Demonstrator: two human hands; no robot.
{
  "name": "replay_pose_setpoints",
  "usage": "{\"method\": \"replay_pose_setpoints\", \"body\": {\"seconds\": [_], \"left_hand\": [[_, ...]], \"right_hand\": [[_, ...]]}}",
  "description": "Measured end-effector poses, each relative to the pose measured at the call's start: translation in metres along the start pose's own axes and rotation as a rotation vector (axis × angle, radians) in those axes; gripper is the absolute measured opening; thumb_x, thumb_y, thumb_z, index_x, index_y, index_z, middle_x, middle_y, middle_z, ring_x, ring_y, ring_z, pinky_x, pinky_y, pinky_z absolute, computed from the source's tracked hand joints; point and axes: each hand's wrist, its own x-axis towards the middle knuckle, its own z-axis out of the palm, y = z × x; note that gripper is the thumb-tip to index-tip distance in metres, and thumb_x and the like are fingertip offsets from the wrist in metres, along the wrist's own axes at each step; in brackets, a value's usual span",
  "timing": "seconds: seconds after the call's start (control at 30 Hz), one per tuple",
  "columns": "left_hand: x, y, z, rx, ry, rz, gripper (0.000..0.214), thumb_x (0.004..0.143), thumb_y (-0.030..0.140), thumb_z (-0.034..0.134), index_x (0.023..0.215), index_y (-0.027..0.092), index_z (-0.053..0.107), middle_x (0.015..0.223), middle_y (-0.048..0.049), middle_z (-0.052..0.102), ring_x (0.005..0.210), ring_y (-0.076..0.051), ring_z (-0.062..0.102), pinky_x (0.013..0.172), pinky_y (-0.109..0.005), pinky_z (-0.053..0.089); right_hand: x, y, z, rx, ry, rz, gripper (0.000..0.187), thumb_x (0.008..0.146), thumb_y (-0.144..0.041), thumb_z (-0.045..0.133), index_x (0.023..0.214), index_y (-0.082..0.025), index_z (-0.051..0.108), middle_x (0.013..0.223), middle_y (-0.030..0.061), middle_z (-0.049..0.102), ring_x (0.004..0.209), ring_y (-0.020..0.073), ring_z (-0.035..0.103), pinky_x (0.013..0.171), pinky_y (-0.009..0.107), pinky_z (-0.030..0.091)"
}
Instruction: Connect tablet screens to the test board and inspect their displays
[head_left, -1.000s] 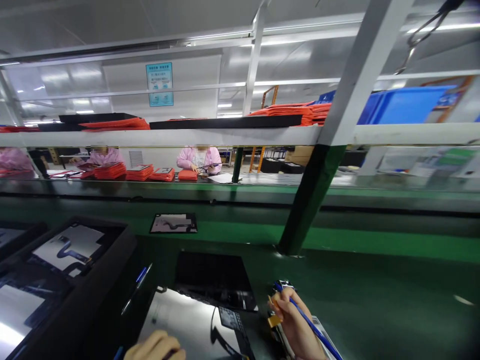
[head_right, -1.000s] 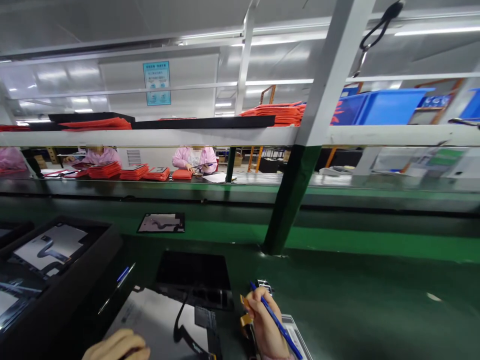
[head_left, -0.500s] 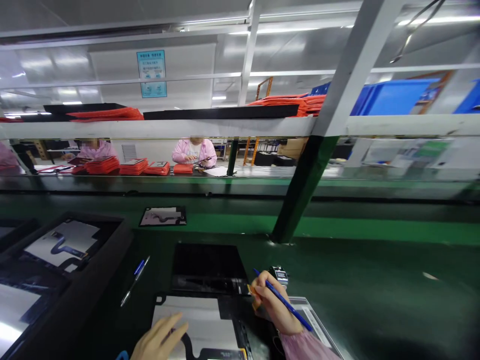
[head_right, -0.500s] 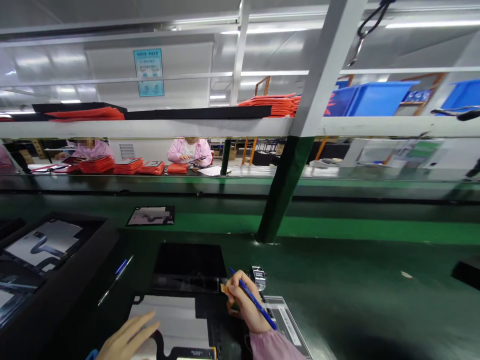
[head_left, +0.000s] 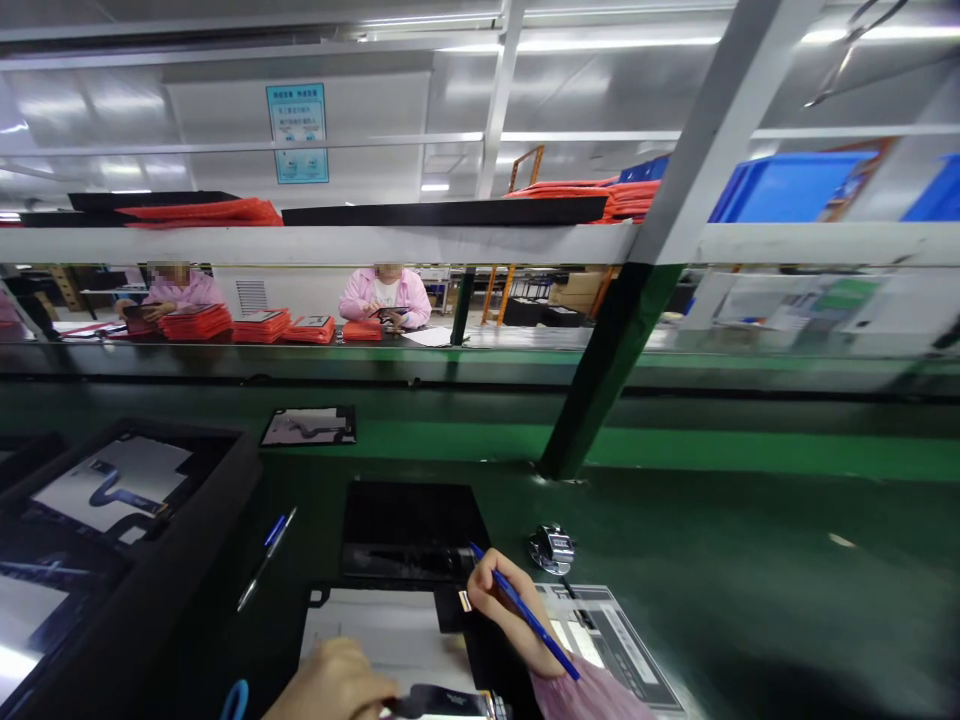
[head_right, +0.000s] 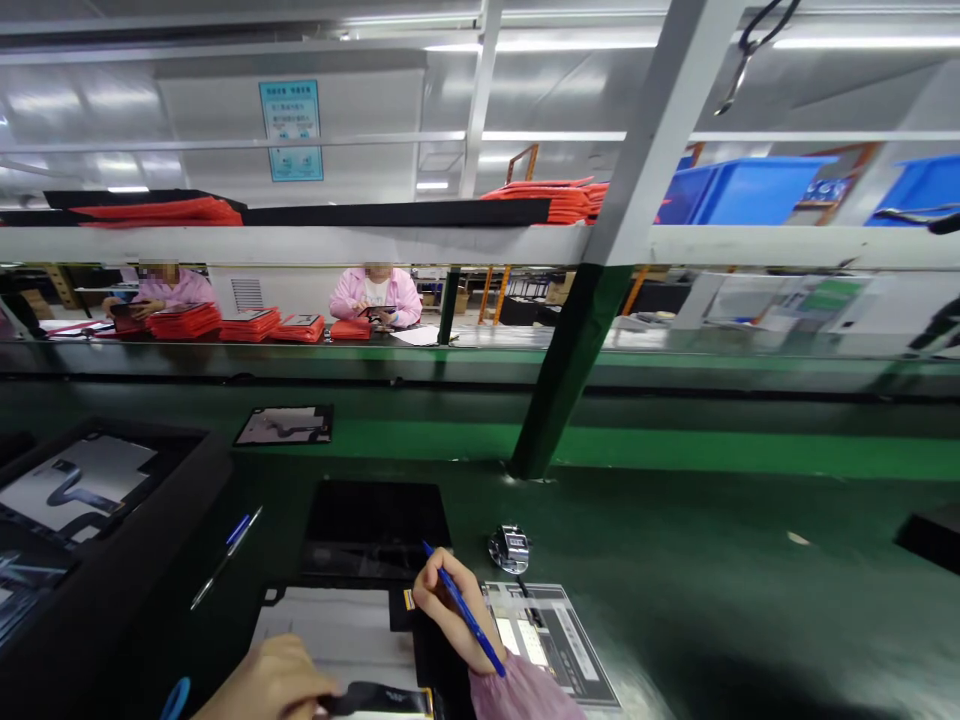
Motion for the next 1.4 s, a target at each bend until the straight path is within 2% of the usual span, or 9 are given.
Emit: {"method": "replay_pose_setpoints", "body": {"seconds": [0.1,0.17,0.33,0.47,0.57,0.67,1.0,1.27,1.4], "left_hand": [[0.034,0.004,-0.016,-0.253,-0.01,-0.278,0.014,0.072,0.02,0.068,0.083,0.024,0.076,0.076,-0.0009,0.076,0.078,-0.02,0.068,0.083,-0.032,0.047],[0.061,0.004,-0.018,-0.434,0.042,-0.329,0.026,0.065,0.023,0.077,0.091,0.022,0.075,0.074,-0.0011,0.076,0.084,-0.022,0.068,0.093,-0.036,0.042],[0.101,0.001,0.008,-1.036,0.078,-0.394,0.086,0.05,0.019,0.086,0.129,0.02,0.051,0.064,0.0057,0.066,0.059,-0.012,0.059,0.062,-0.025,0.046],[0.097,0.0,0.027,-1.326,0.136,-0.569,0.099,0.037,0.021,0.092,0.126,0.023,0.048,0.083,0.0004,0.069,0.063,-0.013,0.061,0.062,-0.027,0.047],[0.091,0.003,0.032,-1.348,0.193,-0.64,0.063,0.039,0.032,0.093,0.093,0.016,0.065,0.076,-0.0022,0.069,0.068,-0.015,0.062,0.067,-0.027,0.045],[0.09,0.008,0.036,-1.247,0.117,-0.607,0.043,0.051,0.049,0.086,0.065,0.012,0.067,0.063,-0.003,0.066,0.066,-0.015,0.06,0.069,-0.029,0.044],[0.09,0.014,0.043,-1.082,0.008,-0.547,0.038,0.06,0.05,0.078,0.062,0.013,0.068,0.059,-0.0024,0.066,0.062,-0.017,0.059,0.066,-0.029,0.042],[0.091,0.014,0.043,-1.075,-0.024,-0.55,0.038,0.058,0.049,0.078,0.059,0.013,0.067,0.057,-0.0025,0.065,0.055,-0.015,0.055,0.06,-0.028,0.04],[0.091,0.014,0.042,-1.066,-0.012,-0.56,0.037,0.058,0.048,0.079,0.059,0.013,0.067,0.056,-0.0023,0.065,0.056,-0.014,0.055,0.059,-0.027,0.039]], "right_hand": [[0.002,0.003,-0.001,0.0,-0.003,0.0,0.026,0.067,-0.036,0.076,0.08,-0.026,0.055,0.076,-0.0001,0.059,0.065,0.0181,0.056,0.058,0.028,0.045],[0.006,0.006,-0.001,0.004,-0.022,-0.013,0.026,0.069,-0.034,0.076,0.079,-0.026,0.053,0.075,-0.0016,0.058,0.066,0.0169,0.055,0.06,0.027,0.045],[0.015,0.016,-0.004,0.021,-0.042,-0.051,0.027,0.071,-0.035,0.076,0.077,-0.023,0.052,0.074,-0.002,0.054,0.066,0.0152,0.053,0.064,0.026,0.046],[0.017,0.018,-0.006,-0.009,-0.047,-0.057,0.026,0.072,-0.037,0.075,0.077,-0.023,0.053,0.076,-0.0001,0.056,0.069,0.0172,0.055,0.064,0.028,0.047],[0.012,0.011,-0.001,-0.02,0.022,-0.053,0.028,0.069,-0.042,0.076,0.078,-0.025,0.055,0.077,0.0016,0.058,0.07,0.0205,0.057,0.064,0.031,0.049],[0.004,0.003,0.008,-0.033,0.079,-0.037,0.027,0.072,-0.045,0.073,0.082,-0.028,0.055,0.08,0.0023,0.059,0.071,0.0219,0.058,0.065,0.033,0.049],[0.002,0.002,0.006,-0.095,0.052,-0.023,0.03,0.067,-0.043,0.079,0.081,-0.026,0.058,0.081,0.0003,0.062,0.066,0.0171,0.056,0.058,0.027,0.045],[-0.019,-0.003,-0.008,-0.107,-0.022,-0.039,0.022,0.093,-0.038,0.055,0.099,-0.018,0.061,0.097,0.0036,0.063,0.078,0.0142,0.061,0.068,0.029,0.052],[-0.006,0.003,0.002,-0.12,-0.02,-0.045,0.025,0.093,-0.037,0.055,0.106,-0.016,0.06,0.102,0.0048,0.062,0.082,0.0154,0.062,0.072,0.033,0.053]]}}
